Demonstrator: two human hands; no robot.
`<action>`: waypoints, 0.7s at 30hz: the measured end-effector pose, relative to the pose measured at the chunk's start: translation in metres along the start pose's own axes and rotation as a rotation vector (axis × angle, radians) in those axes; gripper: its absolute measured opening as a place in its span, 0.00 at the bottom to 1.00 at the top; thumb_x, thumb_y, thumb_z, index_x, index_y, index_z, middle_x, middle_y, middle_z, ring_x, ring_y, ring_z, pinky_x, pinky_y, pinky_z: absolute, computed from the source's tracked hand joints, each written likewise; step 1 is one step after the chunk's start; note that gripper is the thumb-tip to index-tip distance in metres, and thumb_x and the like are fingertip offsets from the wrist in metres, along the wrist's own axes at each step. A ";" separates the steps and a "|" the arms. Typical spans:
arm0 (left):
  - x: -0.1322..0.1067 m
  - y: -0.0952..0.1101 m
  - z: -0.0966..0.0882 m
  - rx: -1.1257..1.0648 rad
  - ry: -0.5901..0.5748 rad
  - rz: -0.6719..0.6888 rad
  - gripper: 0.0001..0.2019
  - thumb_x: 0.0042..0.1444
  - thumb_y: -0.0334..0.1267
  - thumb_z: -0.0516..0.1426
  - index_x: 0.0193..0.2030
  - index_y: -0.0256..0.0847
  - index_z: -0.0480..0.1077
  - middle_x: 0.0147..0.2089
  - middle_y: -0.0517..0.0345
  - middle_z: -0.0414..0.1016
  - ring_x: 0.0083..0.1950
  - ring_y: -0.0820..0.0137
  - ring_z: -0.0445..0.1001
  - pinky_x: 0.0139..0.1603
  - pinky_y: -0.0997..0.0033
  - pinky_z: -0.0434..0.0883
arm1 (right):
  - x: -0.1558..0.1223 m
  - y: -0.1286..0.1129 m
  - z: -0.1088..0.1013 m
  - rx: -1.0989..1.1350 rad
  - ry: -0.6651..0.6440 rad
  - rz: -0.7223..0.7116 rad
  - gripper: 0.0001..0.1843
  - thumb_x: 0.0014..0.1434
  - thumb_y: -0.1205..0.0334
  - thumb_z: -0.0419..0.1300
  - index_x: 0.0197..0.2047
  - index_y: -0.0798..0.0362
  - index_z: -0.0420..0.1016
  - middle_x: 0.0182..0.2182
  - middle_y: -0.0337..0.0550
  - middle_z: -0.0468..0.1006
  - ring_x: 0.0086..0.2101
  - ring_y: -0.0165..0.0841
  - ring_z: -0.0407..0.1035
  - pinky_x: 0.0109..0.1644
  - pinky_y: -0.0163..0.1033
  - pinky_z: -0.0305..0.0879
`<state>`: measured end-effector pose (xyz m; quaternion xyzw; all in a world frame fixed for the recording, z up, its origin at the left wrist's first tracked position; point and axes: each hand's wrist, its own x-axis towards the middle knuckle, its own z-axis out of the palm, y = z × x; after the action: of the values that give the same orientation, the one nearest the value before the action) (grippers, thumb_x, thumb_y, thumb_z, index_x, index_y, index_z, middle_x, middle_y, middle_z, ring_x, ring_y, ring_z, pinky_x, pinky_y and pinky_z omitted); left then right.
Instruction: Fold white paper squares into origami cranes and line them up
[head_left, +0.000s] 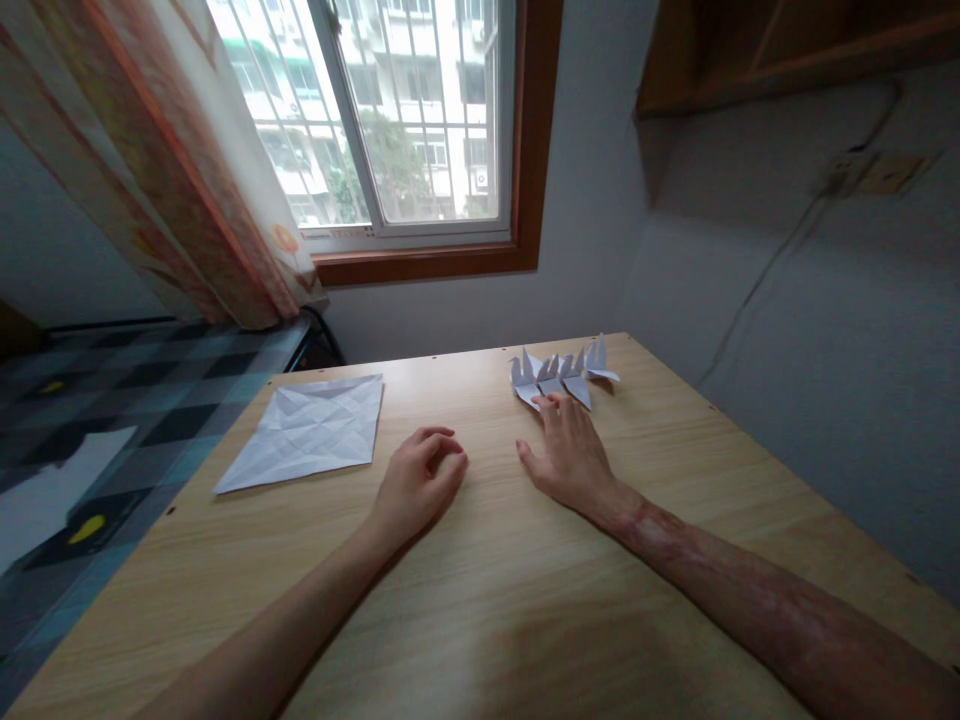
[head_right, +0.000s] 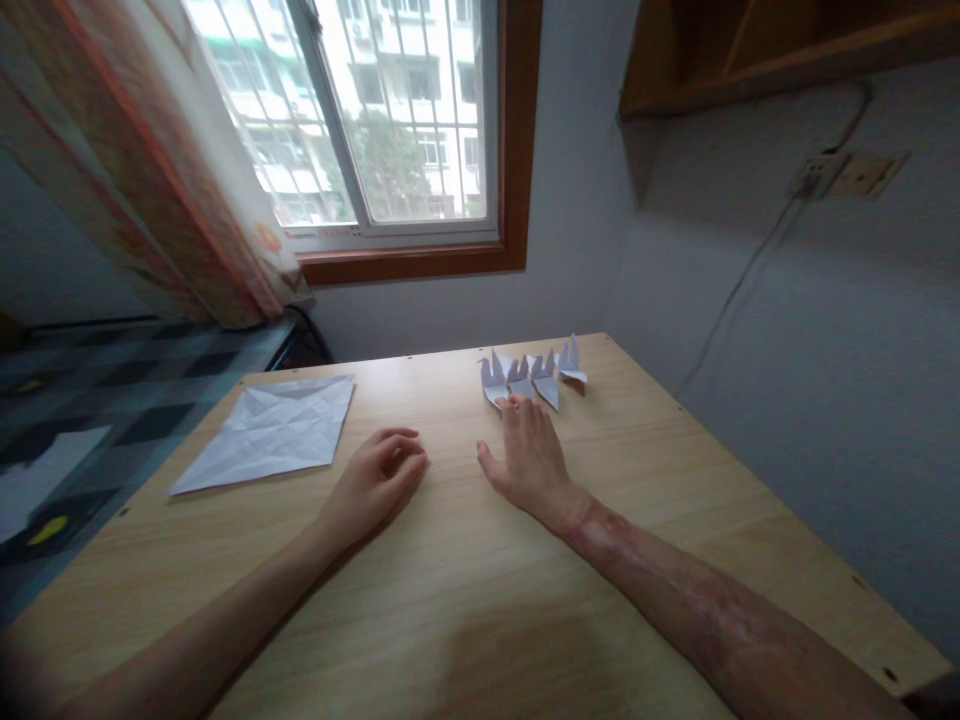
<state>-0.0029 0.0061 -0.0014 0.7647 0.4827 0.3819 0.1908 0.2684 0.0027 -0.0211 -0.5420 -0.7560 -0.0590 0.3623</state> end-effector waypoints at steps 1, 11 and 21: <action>0.000 0.000 0.000 0.011 0.001 -0.003 0.09 0.67 0.44 0.62 0.39 0.44 0.82 0.56 0.46 0.82 0.60 0.54 0.81 0.63 0.53 0.76 | 0.001 -0.001 -0.002 0.012 0.003 -0.029 0.33 0.67 0.56 0.67 0.70 0.58 0.66 0.63 0.66 0.72 0.64 0.61 0.67 0.71 0.68 0.66; 0.000 -0.006 -0.007 0.131 -0.127 0.067 0.15 0.70 0.47 0.61 0.56 0.43 0.80 0.68 0.44 0.80 0.68 0.51 0.78 0.72 0.46 0.73 | 0.004 -0.004 -0.011 0.353 -0.401 -0.397 0.30 0.74 0.55 0.63 0.75 0.53 0.70 0.73 0.58 0.73 0.72 0.48 0.68 0.77 0.57 0.66; 0.025 -0.013 -0.072 0.311 -0.628 0.219 0.30 0.70 0.49 0.60 0.75 0.42 0.70 0.80 0.43 0.68 0.79 0.52 0.69 0.79 0.54 0.67 | 0.005 -0.001 -0.009 0.369 -0.401 -0.398 0.30 0.74 0.57 0.64 0.76 0.52 0.71 0.74 0.58 0.72 0.73 0.50 0.68 0.77 0.59 0.66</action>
<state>-0.0602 0.0292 0.0458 0.9117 0.3680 0.0687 0.1693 0.2713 0.0013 -0.0110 -0.3099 -0.9010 0.1171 0.2800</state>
